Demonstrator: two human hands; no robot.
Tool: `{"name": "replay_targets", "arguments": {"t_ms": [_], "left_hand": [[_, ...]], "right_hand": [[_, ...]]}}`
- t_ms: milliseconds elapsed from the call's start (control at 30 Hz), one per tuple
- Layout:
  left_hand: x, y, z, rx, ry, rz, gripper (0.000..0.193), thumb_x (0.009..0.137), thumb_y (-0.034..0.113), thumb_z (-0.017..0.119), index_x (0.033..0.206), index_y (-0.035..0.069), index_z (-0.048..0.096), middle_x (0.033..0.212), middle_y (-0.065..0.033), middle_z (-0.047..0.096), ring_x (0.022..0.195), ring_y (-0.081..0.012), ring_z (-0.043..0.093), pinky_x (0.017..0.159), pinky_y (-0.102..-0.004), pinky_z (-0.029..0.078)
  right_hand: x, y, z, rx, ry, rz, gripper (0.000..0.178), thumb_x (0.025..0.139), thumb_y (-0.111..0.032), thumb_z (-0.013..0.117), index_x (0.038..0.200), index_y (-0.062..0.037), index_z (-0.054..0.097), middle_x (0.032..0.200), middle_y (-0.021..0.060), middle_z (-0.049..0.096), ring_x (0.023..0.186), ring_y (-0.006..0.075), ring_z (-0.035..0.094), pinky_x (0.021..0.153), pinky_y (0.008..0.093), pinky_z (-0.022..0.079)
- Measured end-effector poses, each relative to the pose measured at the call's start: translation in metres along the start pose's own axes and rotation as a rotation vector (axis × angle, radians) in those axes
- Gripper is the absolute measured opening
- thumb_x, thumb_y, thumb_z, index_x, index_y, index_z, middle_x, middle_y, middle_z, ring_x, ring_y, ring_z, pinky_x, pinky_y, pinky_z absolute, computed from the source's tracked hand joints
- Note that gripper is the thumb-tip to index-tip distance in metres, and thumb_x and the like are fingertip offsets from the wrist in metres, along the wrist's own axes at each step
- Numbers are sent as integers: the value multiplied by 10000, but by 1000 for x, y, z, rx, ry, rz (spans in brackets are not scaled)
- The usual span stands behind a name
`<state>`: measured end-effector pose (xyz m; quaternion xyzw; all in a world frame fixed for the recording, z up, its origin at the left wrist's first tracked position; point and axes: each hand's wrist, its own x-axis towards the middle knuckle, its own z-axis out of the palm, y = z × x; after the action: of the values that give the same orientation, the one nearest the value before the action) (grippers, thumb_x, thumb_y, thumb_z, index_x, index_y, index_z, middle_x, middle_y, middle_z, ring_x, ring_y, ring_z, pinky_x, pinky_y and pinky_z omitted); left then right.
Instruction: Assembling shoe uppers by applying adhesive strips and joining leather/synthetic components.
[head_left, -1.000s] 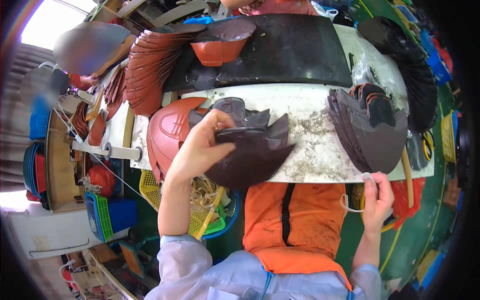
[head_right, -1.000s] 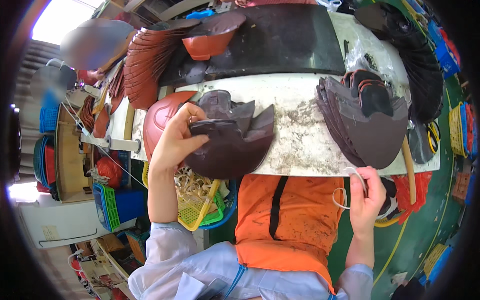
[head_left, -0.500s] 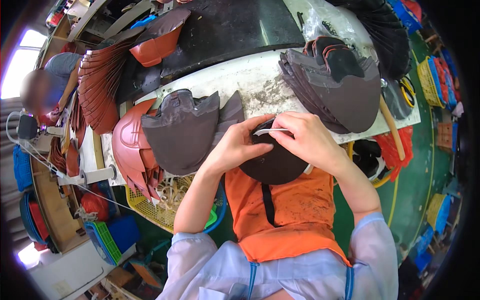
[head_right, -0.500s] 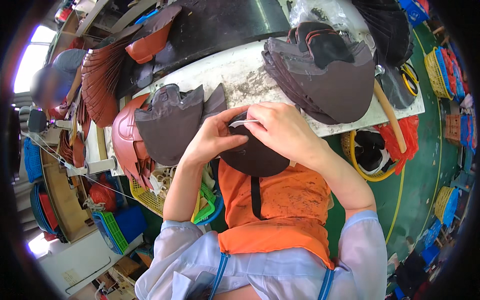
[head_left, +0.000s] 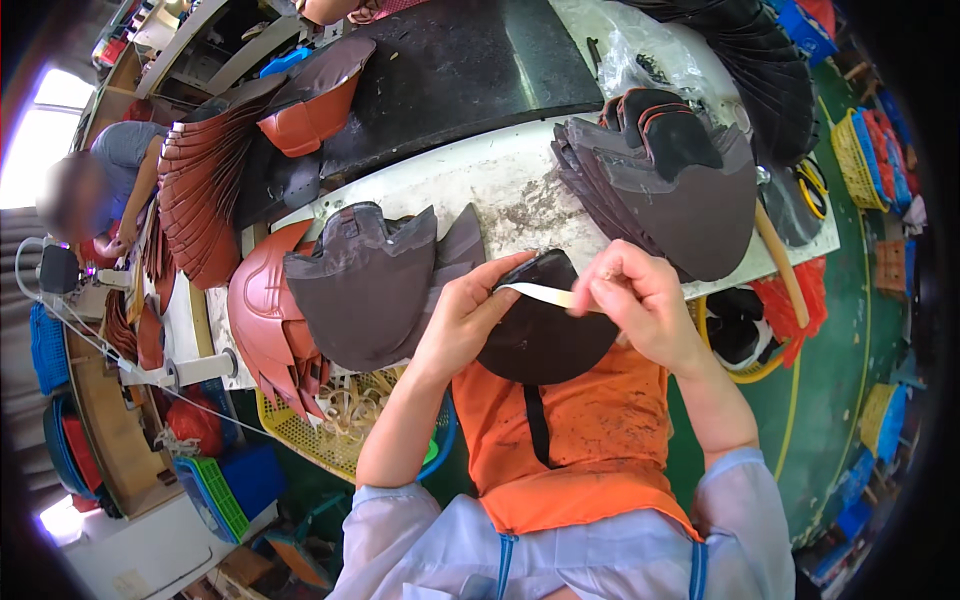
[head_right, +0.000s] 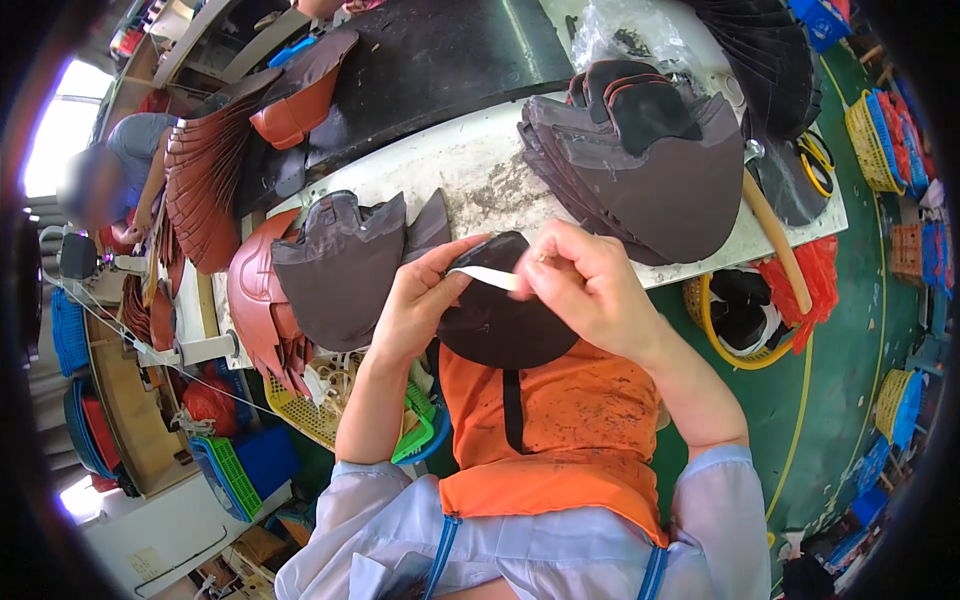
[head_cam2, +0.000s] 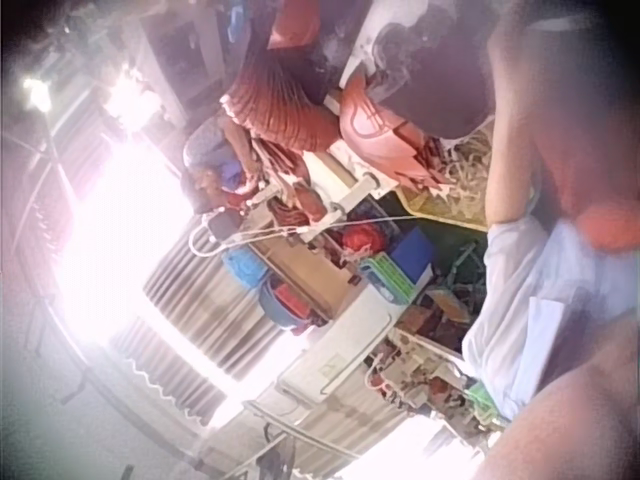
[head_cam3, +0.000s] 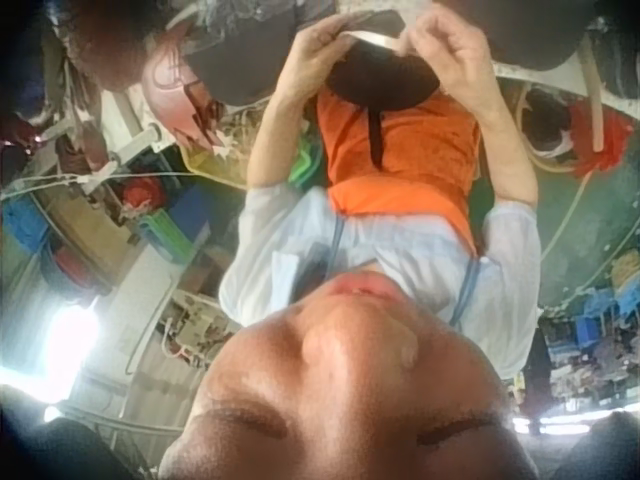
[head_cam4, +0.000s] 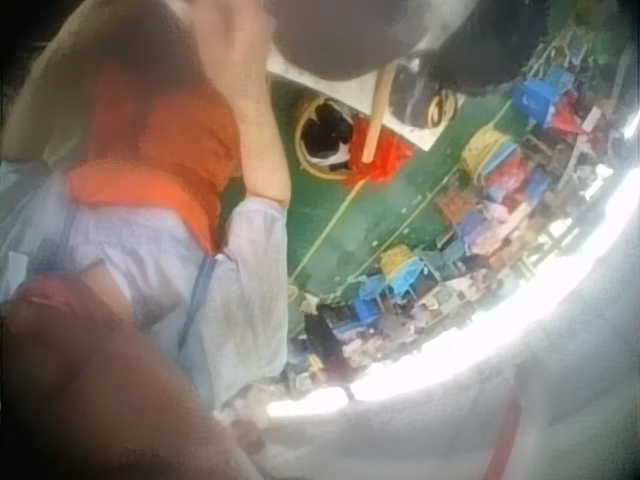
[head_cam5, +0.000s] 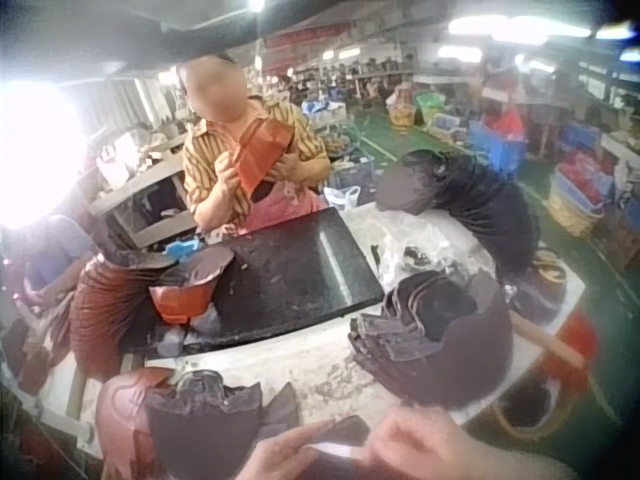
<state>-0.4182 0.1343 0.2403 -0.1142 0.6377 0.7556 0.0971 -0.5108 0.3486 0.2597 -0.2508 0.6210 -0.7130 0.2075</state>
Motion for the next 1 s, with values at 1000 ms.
{"name": "replay_targets", "arguments": {"t_ms": [1000], "left_hand": [[13, -48, 25, 1392, 363, 1058, 406, 790, 61, 660, 1189, 52, 733, 1242, -146, 593, 1204, -324, 562, 1001, -426, 492]], "right_hand": [[70, 46, 3, -950, -147, -183, 302, 883, -52, 626, 1174, 13, 580, 1046, 208, 661, 975, 409, 660, 799, 479, 527]]}}
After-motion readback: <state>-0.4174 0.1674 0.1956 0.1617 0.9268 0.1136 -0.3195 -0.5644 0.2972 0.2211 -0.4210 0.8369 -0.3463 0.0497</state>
